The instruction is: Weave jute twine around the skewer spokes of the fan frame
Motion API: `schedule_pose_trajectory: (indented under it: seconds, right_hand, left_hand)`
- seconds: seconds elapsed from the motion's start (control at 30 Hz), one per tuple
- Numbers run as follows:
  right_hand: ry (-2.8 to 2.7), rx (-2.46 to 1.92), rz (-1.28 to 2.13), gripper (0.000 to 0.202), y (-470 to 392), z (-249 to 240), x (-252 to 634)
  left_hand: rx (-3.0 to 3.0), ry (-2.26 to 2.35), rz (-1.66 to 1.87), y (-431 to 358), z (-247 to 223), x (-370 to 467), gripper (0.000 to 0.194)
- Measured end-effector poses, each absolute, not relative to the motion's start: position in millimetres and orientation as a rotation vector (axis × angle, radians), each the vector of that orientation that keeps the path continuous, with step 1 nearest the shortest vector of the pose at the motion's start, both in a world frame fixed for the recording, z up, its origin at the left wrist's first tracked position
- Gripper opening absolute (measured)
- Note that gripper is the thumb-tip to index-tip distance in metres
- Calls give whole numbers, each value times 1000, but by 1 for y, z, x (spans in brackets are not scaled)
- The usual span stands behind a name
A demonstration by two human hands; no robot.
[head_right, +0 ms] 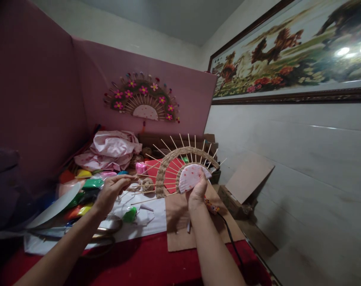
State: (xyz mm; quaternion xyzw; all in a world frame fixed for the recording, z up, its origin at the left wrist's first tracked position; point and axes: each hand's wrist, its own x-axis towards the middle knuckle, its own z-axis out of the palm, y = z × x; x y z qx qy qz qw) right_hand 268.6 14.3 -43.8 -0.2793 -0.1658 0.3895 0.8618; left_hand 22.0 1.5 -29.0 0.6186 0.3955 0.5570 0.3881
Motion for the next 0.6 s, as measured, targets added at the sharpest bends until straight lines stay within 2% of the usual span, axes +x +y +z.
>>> schedule_pose_trajectory:
  seconds: [0.27, 0.6]
  right_hand:
    - [-357, -578, 738, 30, 15, -42, 264]
    - [-345, -551, 786, 29, 14, -42, 257]
  left_hand:
    - [2533, 1089, 1552, -10, -36, 34, 18]
    - [2814, 1068, 1510, -11, -51, 45, 21]
